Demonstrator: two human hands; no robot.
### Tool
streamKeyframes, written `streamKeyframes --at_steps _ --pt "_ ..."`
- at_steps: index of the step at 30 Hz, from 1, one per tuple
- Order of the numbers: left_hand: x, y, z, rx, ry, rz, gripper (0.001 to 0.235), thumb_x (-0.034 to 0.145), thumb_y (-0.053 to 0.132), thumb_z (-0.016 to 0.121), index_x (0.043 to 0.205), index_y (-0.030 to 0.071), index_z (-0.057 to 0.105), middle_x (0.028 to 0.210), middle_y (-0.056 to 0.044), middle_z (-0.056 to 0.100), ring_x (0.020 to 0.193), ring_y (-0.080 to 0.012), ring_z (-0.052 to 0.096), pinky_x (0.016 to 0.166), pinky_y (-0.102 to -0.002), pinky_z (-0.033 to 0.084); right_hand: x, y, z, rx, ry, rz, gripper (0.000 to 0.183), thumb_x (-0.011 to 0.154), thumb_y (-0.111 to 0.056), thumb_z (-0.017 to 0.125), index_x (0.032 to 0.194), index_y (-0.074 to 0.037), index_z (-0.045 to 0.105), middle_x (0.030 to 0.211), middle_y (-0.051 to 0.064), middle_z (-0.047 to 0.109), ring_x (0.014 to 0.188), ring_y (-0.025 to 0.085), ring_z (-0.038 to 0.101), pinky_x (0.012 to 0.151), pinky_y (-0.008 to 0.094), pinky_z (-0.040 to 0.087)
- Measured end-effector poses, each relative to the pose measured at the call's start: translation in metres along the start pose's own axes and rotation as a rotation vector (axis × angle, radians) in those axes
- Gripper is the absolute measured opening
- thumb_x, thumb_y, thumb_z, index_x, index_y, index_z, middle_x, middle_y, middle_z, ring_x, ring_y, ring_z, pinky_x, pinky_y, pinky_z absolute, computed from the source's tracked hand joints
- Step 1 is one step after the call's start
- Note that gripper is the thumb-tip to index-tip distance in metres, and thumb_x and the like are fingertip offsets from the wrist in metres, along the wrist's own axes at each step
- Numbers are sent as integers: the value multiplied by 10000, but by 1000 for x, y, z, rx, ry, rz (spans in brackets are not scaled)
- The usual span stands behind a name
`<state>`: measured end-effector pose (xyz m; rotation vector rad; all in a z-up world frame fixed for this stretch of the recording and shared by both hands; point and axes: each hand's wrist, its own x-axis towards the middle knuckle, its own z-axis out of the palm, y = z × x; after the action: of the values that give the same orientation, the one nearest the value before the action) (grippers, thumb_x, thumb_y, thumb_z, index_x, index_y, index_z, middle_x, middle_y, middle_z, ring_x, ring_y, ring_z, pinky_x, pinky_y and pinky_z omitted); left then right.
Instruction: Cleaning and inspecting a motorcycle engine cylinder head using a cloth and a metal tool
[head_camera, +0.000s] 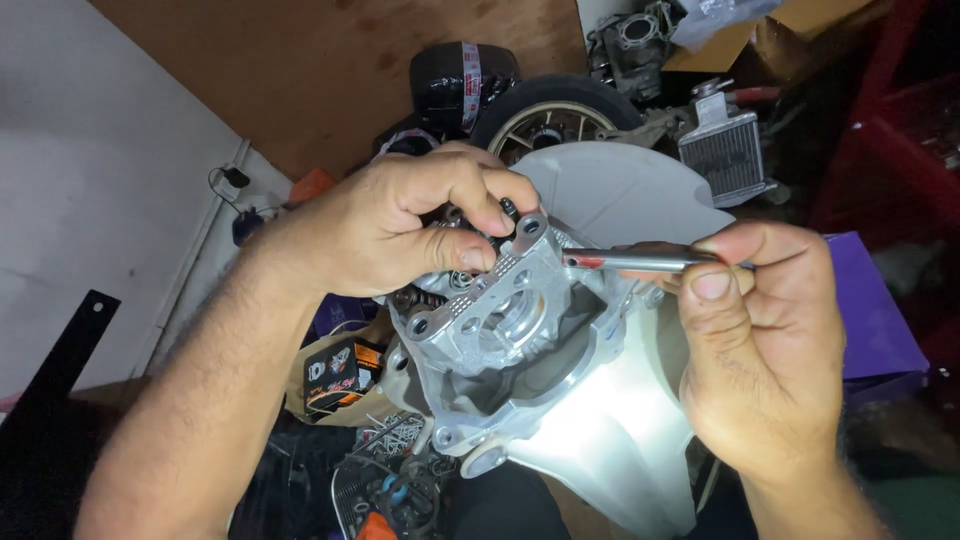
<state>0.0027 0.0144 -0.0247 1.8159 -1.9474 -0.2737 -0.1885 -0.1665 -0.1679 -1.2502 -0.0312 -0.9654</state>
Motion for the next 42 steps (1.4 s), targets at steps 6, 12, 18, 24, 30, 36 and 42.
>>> streamKeyframes --at_steps 6,12,18,24,30,36,42 --pt "15 12 -15 -57 -134 -154 216 923 150 738 1078 124 591 1355 -235 675 1312 -338 674 1042 -409 595 0 1 1 2 11 3 263 1056 -222 549 1206 -45 426 946 131 688 975 256 779 937 303 602" --pt "28 31 -26 -92 -237 -271 323 903 73 727 1158 114 533 1354 -119 672 1314 -235 635 1072 -361 512 1 5 2 51 -33 -22 202 1061 -182 523 1174 -58 411 974 205 725 981 255 768 940 310 591" --pt "25 35 -23 153 -249 -340 495 855 157 766 1328 172 619 1346 -3 708 1220 -171 679 1022 -356 502 3 6 1 -33 -16 -18 200 1060 -198 512 1175 -61 422 995 187 733 989 266 785 945 320 597" --pt "17 31 -17 193 -141 -276 460 856 174 792 1299 188 667 1282 -31 718 1199 -207 669 1014 -377 510 1 12 0 23 23 44 260 1041 -231 547 1187 -39 449 950 183 728 980 259 772 969 330 592" --pt "6 27 -11 78 -128 -224 331 910 121 720 1223 166 623 1452 -88 635 1347 -261 622 1096 -429 461 -2 12 -1 -34 10 -23 220 1066 -219 509 1186 -50 435 1047 178 702 1004 291 775 989 336 596" --pt "-6 17 5 36 77 38 330 925 -35 752 1231 51 666 1430 -158 620 1366 -312 634 1206 -424 514 -3 7 1 -127 63 23 250 1048 -240 516 1184 -43 442 1028 181 749 999 239 769 943 291 561" --pt "-6 18 14 256 193 252 239 928 -80 774 1147 -50 683 1289 -191 684 1215 -394 712 1146 -528 576 -6 11 0 -53 67 36 256 1027 -233 535 1164 -40 436 1005 230 743 969 277 780 933 311 572"
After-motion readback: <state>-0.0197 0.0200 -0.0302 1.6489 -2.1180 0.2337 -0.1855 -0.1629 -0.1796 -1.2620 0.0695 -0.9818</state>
